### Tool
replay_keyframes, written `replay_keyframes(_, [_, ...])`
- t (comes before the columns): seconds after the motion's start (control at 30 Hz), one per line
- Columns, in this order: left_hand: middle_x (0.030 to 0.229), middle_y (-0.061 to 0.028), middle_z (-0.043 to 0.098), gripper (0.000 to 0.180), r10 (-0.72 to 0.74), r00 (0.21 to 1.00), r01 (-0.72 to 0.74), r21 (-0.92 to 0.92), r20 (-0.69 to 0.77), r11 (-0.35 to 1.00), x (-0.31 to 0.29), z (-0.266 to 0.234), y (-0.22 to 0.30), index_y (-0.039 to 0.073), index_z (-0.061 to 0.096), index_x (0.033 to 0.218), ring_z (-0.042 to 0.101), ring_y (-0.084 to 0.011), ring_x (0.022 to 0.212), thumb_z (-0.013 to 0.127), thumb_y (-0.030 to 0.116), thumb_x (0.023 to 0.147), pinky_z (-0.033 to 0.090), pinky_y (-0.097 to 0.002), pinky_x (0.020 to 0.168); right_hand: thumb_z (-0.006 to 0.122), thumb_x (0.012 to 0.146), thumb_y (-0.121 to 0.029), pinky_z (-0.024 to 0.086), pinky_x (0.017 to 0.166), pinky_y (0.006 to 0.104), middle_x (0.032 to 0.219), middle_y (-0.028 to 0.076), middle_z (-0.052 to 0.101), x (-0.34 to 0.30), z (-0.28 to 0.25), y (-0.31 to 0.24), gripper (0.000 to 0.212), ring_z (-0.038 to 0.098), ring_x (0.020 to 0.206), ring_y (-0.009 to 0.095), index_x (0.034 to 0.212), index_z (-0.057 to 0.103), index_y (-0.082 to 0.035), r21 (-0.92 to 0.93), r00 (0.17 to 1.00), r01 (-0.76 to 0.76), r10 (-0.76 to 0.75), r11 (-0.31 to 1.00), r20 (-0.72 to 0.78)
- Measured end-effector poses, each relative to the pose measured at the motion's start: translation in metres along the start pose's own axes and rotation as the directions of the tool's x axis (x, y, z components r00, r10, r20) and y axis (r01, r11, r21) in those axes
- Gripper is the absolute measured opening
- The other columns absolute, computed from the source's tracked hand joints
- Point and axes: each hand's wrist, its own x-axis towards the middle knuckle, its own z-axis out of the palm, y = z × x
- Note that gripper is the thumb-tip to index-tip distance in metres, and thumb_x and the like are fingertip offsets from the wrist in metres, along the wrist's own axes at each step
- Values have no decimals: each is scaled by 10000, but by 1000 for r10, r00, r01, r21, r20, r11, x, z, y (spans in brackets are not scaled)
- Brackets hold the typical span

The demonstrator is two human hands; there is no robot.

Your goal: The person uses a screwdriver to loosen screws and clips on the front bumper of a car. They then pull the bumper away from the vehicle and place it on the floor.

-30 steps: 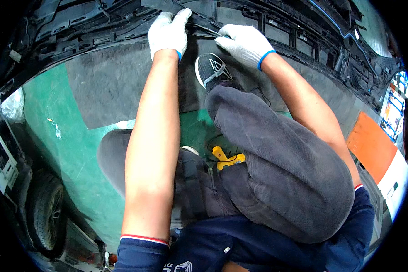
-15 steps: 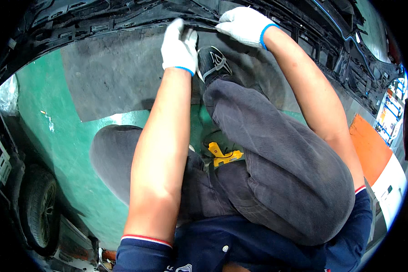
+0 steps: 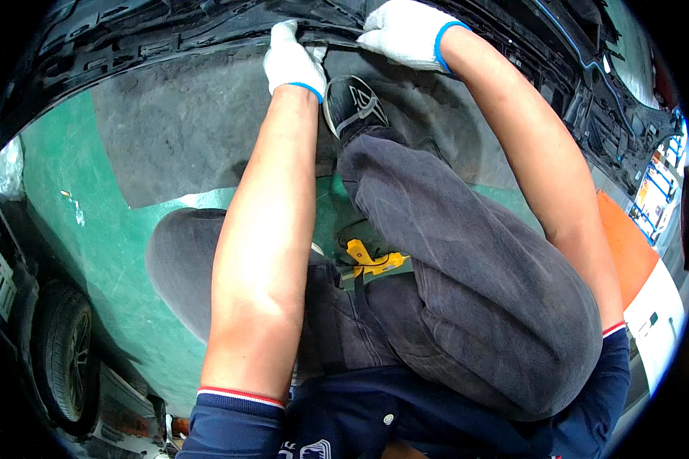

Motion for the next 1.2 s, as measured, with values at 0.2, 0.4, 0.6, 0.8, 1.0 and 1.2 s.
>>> replay_keyframes(0.2, [1566, -197, 454, 661, -153, 970, 178, -120, 191, 977, -10, 6, -5, 94, 424, 1522, 462, -418, 1420, 517, 509, 1016, 377, -595, 1188, 550, 946, -355, 559, 898, 455, 1039, 251, 739, -2, -4, 0, 423, 718, 977, 410, 1051, 784, -18, 44, 999, -9, 8, 999, 39])
replay_keyframes(0.4, [1618, -200, 383, 793, -182, 967, 187, -13, 178, 982, -15, 6, -6, 120, 344, 1589, 425, -423, 1450, 482, 634, 1001, 360, -594, 1188, 550, 949, -371, 559, 886, 457, 1028, 255, 735, -2, -3, 0, 431, 716, 965, 420, 1044, 785, -22, 61, 999, -8, 5, 998, 44])
replay_keyframes(0.6, [1628, -146, 388, 831, -40, 998, 38, -70, -40, 997, -15, 16, -11, 174, 352, 1599, 449, -403, 1423, 505, 705, 978, 370, -595, 1177, 558, 952, -354, 567, 864, 455, 1012, 249, 739, -4, 1, 0, 412, 721, 933, 413, 1031, 787, -21, 53, 1000, -24, 23, 998, 12])
replay_keyframes(0.8, [1673, -72, 348, 887, 93, 992, -99, -66, -86, 993, -19, 22, -14, 155, 383, 1614, 441, -271, 1442, 497, 752, 968, 380, -454, 1157, 581, 940, -321, 572, 857, 455, 997, 245, 742, -5, 4, -1, 373, 725, 920, 404, 1027, 790, -25, 58, 999, -53, 53, 997, 5])
replay_keyframes(1.0, [1605, -84, 440, 900, 84, 995, -83, 8, -52, 996, -21, 21, -14, 134, 399, 1598, 523, -294, 1349, 483, 769, 965, 442, -442, 1093, 587, 969, -332, 564, 884, 456, 1032, 240, 740, -11, 4, -7, 367, 719, 958, 407, 1075, 778, -38, 98, 997, -82, 81, 992, 14])
replay_keyframes(1.2, [1645, -54, 394, 798, 54, 997, -54, 5, 53, 999, -19, 17, -10, 176, 395, 1592, 430, -335, 1450, 465, 709, 1003, 368, -556, 1179, 558, 1011, -345, 562, 856, 508, 974, 267, 727, -37, 25, -23, 386, 706, 933, 445, 988, 748, -10, 262, 976, -68, 119, 963, -184])
